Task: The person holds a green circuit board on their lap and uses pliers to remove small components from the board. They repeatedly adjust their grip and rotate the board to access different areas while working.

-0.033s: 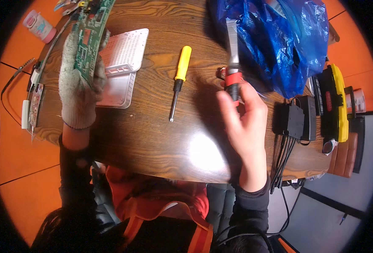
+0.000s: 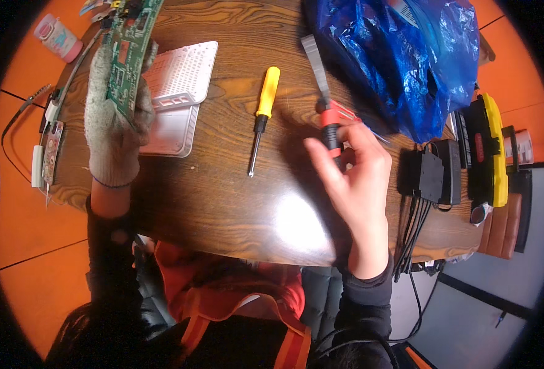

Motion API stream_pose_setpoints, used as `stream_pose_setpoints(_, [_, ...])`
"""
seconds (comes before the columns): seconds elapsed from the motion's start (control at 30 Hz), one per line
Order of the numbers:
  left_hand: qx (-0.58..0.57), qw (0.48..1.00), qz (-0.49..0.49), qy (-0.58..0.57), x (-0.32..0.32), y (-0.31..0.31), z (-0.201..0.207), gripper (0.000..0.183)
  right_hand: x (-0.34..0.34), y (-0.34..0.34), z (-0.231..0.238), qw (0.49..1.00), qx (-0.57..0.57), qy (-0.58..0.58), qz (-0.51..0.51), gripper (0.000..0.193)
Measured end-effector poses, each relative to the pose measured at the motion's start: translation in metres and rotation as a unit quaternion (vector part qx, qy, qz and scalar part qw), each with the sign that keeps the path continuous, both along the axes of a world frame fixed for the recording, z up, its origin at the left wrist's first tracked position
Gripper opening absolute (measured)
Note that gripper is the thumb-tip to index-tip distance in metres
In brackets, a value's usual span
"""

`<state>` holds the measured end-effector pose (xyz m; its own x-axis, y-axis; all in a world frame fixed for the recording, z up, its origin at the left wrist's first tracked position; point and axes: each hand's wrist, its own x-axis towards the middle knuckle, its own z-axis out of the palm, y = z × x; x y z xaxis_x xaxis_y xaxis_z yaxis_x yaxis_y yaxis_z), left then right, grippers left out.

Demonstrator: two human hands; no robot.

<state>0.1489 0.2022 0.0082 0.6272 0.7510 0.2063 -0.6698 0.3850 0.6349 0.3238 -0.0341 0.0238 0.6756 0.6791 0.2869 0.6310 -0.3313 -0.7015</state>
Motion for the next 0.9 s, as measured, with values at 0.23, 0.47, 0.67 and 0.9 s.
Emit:
stream_pose_setpoints(0.23, [0.043,0.994,0.093,0.037,0.005,-0.006,0.013,0.032,-0.016,0.001,-0.01,0.974,-0.147,-0.173,-0.021,0.047])
stream_pose_setpoints(0.47, [-0.03,0.999,0.045,-0.004,-0.033,-0.034,0.017,0.034,-0.025,0.011,-0.019,0.939,-0.216,-0.262,-0.05,0.044])
stream_pose_setpoints(0.67, [-0.102,0.991,0.01,0.086,-0.102,-0.097,-0.013,0.04,-0.018,0.002,-0.007,0.929,-0.224,-0.288,-0.057,0.025])
stream_pose_setpoints(0.9, [-0.245,0.943,-0.043,0.222,-0.116,-0.16,-0.039,0.036,0.043,0.016,-0.022,0.942,-0.176,-0.285,0.019,0.032])
